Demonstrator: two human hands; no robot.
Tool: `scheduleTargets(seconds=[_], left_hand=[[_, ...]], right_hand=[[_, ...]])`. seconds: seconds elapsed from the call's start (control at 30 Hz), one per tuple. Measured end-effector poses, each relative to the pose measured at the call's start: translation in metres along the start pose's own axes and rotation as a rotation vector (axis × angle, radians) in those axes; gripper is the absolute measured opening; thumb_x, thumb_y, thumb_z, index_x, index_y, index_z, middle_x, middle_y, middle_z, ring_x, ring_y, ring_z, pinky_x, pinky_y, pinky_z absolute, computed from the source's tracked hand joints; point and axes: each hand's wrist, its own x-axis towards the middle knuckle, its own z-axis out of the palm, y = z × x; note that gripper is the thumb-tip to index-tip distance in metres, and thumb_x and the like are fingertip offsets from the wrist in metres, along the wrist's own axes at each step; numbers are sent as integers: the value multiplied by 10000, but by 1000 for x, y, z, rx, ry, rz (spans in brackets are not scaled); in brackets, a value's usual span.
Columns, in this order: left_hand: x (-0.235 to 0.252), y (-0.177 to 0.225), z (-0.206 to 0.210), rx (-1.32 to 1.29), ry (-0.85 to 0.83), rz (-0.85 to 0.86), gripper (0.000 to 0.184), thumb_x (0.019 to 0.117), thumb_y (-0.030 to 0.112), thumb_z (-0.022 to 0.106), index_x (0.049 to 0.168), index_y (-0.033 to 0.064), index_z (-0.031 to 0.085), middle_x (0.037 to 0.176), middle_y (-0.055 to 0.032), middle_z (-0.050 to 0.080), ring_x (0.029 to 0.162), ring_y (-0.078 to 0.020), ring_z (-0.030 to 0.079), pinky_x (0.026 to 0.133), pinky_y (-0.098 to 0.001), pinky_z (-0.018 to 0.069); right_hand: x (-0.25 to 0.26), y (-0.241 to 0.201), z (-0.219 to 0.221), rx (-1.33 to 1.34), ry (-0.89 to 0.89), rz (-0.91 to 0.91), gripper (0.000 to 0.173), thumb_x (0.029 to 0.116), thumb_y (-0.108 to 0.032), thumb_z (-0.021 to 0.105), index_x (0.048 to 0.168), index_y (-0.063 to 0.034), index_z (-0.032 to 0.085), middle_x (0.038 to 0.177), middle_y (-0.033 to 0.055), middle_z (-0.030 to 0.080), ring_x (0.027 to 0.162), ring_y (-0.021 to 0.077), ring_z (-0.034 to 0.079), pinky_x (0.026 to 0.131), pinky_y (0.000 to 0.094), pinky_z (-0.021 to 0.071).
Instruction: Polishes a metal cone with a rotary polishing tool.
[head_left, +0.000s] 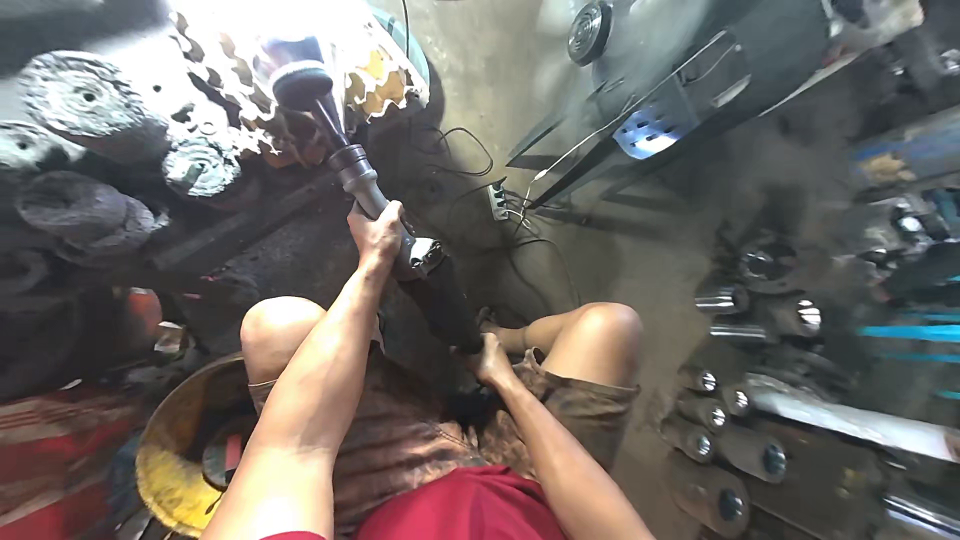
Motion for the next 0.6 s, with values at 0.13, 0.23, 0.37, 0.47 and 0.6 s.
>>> scheduleTargets(seconds=[0.13,0.23,0.37,0.47,0.6], left_hand=[[1,-5,-5,-84,18,8,219,828,93,702,1013,32,602,737,-43,682,596,-176,697,564,-387,636],[0,-7,-7,-127,25,-19,208,841,77,691,1020,23,602,732,-57,682,584,-200,693,556,-405,634],[0,-4,-6,-117,31,-17,216,828,82,698,1014,35,597,727,-51,677,576,-193,690,548,-398,634],[0,-1,-1,-59,24,-5,227,828,101,704,1021,37,604,738,-44,679,591,-172,692,564,-383,632],[1,3,9,96,9,-40,316,809,172,734,1083,46,637,830,-61,692,694,-166,695,640,-401,614]], right_hand=[[3,0,-2,-51,-4,-20,390,836,-467,789,1000,-117,745,956,75,749,931,225,722,866,511,585],[7,4,-1,-52,-6,-32,368,842,-463,780,991,-128,752,959,68,752,943,224,721,873,520,581],[6,4,0,-39,-8,-31,387,842,-475,785,1010,-128,754,979,65,755,960,213,721,891,507,581],[5,5,1,-11,0,-15,402,841,-474,793,1019,-117,744,954,69,753,911,210,726,859,493,592],[8,15,5,120,-17,-15,425,832,-436,825,1059,-90,728,923,78,742,834,202,721,817,466,607]])
